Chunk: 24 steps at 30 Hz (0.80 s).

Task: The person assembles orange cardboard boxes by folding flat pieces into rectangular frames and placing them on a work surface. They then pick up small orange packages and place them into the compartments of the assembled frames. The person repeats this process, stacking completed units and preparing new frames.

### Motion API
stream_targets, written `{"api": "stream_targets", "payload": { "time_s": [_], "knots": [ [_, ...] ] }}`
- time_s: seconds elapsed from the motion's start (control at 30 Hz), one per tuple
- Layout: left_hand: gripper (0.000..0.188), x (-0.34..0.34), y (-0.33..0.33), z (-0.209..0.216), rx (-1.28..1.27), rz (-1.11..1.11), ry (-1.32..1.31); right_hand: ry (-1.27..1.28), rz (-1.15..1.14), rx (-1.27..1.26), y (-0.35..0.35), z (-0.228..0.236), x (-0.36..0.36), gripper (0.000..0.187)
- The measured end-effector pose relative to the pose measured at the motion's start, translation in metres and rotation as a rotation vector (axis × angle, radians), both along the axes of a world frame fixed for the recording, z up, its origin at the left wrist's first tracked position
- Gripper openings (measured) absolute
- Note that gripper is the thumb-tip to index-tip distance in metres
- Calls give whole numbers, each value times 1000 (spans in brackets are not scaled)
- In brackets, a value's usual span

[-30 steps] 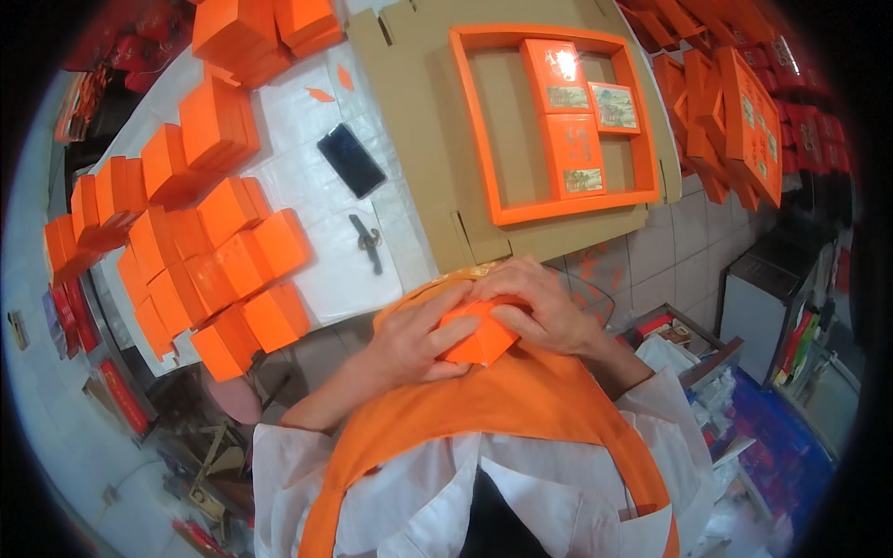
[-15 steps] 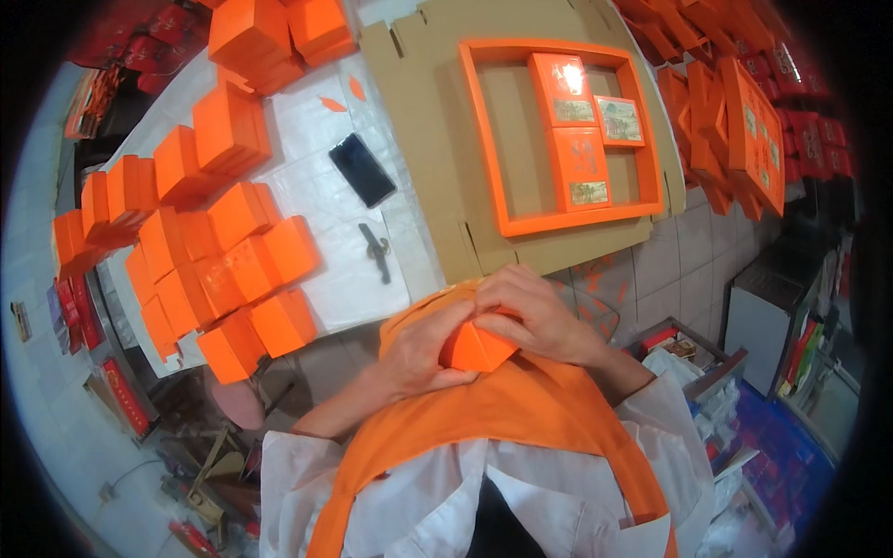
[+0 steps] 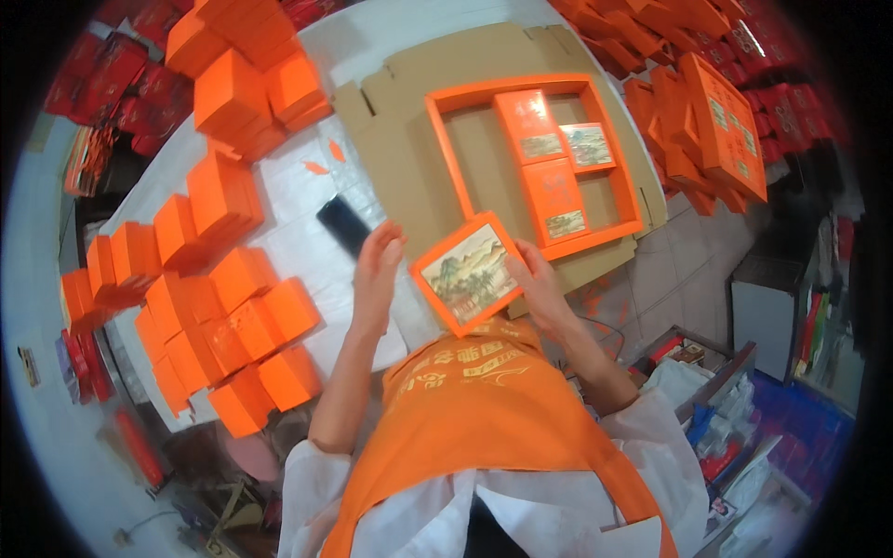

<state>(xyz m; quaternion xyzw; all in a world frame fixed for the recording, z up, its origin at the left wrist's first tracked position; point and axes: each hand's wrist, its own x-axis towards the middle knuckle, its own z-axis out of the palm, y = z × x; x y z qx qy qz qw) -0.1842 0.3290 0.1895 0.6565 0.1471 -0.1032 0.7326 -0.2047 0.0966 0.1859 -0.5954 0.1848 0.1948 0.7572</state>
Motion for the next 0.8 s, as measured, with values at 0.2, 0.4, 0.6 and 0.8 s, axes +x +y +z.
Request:
{"api": "stream_targets", "payload": {
  "time_s": [0.2, 0.4, 0.6, 0.8],
  "knots": [
    [55, -32, -47, -57, 7, -96, 238, -2, -282, 102, -7, -56, 21, 45],
    [53, 14, -92, -69, -41, -51, 257, 134, -326, 132, -27, -87, 54, 45],
    [54, 71, -125, -137, 292, 3, 96, 38, -293, -153, -55, -119, 80, 37],
    [56, 97, -144, -133, 773, -210, 90, -13, -282, -279, -101, -142, 58, 26]
  ]
}}
